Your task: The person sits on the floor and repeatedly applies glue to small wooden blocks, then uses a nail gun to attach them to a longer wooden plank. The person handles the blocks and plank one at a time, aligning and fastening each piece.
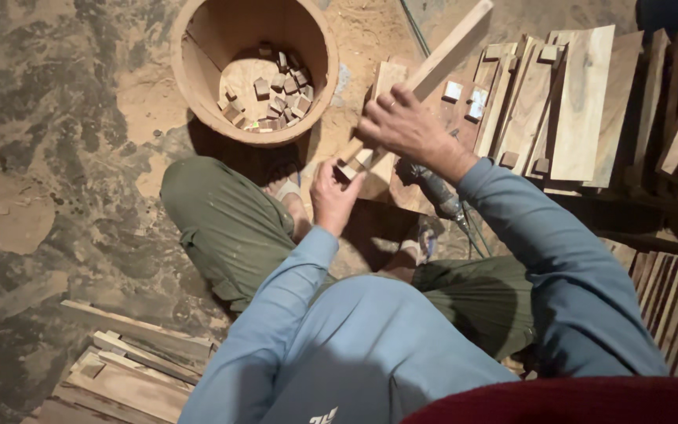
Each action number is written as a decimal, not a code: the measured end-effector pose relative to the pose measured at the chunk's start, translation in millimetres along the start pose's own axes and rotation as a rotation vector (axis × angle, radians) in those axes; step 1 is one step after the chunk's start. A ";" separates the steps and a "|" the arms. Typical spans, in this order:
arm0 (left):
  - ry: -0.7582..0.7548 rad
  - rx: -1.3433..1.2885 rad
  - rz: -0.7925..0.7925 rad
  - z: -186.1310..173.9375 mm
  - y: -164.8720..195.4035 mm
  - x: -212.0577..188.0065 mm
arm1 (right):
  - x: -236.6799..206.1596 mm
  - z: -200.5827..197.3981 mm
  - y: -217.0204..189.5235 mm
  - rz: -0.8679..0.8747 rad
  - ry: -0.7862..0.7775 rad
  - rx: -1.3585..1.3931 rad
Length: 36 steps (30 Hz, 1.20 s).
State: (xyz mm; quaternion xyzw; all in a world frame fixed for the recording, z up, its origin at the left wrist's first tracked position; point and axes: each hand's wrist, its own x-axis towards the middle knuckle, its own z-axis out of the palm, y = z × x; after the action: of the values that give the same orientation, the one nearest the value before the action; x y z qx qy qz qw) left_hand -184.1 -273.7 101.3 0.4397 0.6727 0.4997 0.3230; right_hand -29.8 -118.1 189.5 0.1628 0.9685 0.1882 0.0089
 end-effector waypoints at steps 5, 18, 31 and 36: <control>0.121 0.165 0.208 -12.5 -6.5 3.4 | -3.0 -0.8 56.8 0.332 -0.014 -0.030; -0.247 -0.810 -0.416 9.0 -42.5 -10.4 | -23.7 -54.6 15.4 0.939 0.618 1.056; -0.463 -0.623 -0.626 23.3 -77.4 -43.0 | -0.9 29.5 -98.4 1.578 0.595 1.209; -0.420 -0.404 -0.749 25.6 -81.3 -41.4 | -3.9 45.2 -113.2 1.470 0.538 0.993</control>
State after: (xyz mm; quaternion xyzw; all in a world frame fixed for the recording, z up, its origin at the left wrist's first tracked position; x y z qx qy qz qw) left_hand -166.8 -311.0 15.8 0.1868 0.5944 0.3699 0.6892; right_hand -57.9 -202.2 105.7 0.6720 0.5609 -0.2587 -0.4086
